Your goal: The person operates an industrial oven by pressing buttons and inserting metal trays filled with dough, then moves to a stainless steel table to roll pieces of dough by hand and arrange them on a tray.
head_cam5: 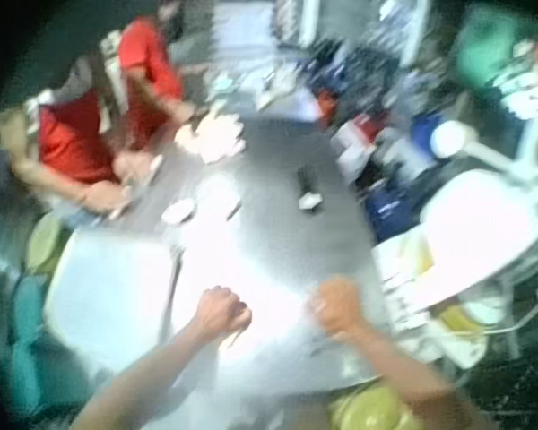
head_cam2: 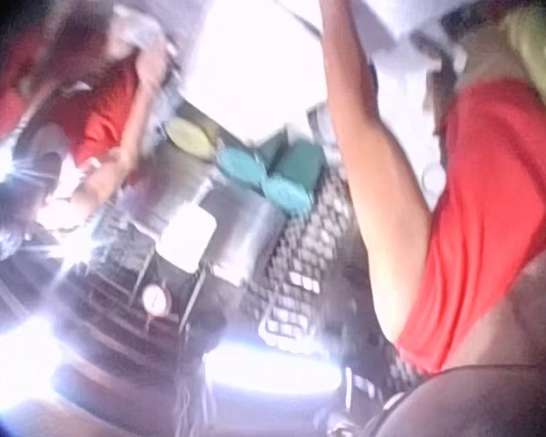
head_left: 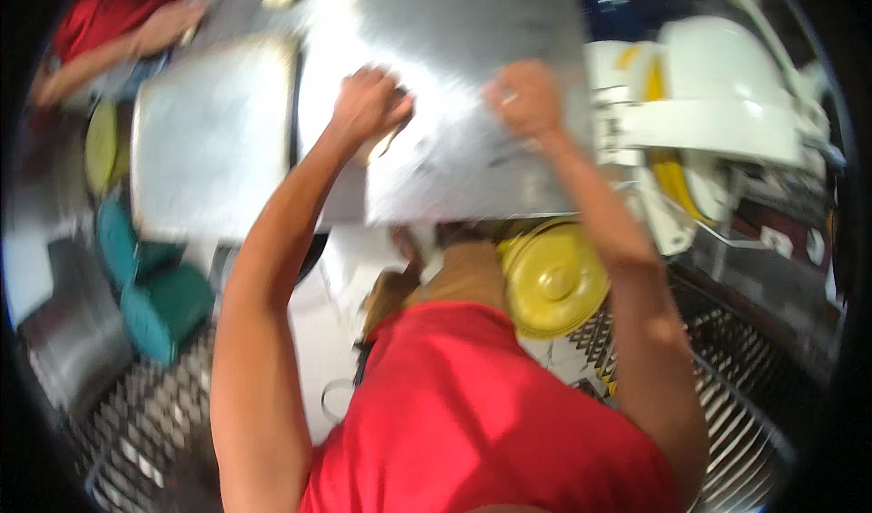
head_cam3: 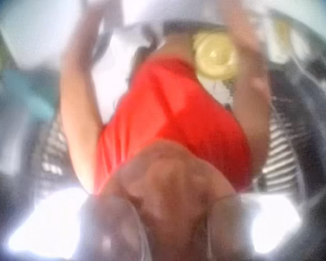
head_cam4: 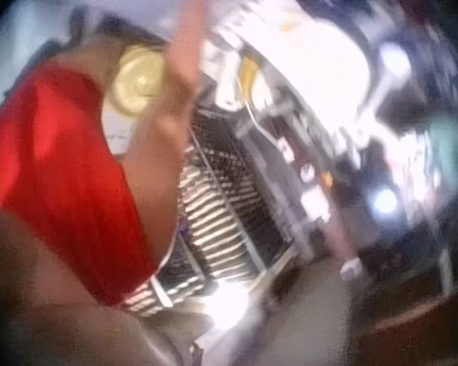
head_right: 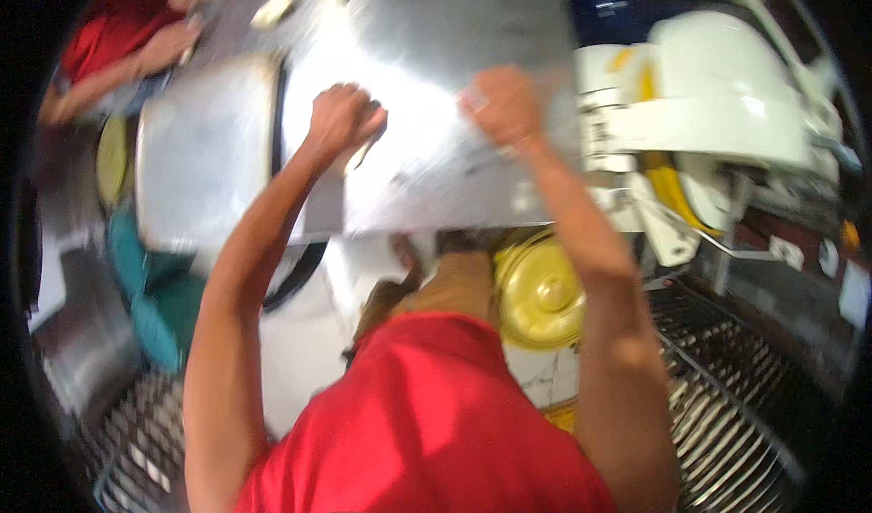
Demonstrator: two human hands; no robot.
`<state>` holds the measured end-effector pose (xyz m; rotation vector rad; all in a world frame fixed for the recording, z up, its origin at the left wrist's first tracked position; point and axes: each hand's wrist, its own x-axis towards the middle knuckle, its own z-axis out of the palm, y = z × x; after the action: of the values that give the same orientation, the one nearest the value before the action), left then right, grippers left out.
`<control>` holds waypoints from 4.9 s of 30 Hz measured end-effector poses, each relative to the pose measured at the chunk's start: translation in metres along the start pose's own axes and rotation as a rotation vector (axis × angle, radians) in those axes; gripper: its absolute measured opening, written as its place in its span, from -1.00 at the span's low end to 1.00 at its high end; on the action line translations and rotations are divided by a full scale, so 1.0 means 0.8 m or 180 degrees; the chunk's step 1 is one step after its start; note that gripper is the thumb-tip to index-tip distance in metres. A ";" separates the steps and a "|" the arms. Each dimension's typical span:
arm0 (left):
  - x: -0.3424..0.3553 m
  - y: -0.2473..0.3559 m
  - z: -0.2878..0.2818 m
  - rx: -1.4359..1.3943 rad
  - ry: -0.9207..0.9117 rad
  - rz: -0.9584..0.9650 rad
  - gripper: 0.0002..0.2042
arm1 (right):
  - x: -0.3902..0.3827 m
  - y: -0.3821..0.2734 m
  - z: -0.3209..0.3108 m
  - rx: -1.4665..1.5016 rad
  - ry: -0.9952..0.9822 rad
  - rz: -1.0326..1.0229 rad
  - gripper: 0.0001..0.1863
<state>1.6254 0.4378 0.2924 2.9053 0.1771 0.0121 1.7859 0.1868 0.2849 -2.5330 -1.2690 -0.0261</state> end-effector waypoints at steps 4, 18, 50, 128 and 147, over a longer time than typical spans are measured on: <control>-0.050 0.029 -0.028 -0.0423 -0.0303 0.0127 -0.27 | -0.062 -0.001 -0.021 0.0505 -0.0484 0.0261 -0.16; -0.037 -0.001 0.018 -0.0447 0.1499 0.0565 -0.74 | -0.044 -0.046 -0.028 -0.0390 0.1678 -0.0769 -0.53; -0.058 0.021 -0.002 -0.0285 0.0619 -0.0012 -0.60 | -0.059 -0.024 -0.018 -0.0032 0.0488 -0.0487 -0.60; -0.261 -0.117 -0.094 -0.1097 0.1273 -0.2154 -0.59 | 0.014 -0.064 -0.087 0.1377 -0.1541 -0.0062 -0.59; -0.370 -0.044 -0.080 -0.1573 0.2149 -0.3088 -0.54 | 0.211 -0.580 0.155 0.1734 -0.1084 -0.3239 -0.43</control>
<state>1.3260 0.4506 0.3481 1.9599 1.4108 0.7351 1.5095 0.6132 0.3146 -1.2846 -2.1868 0.4667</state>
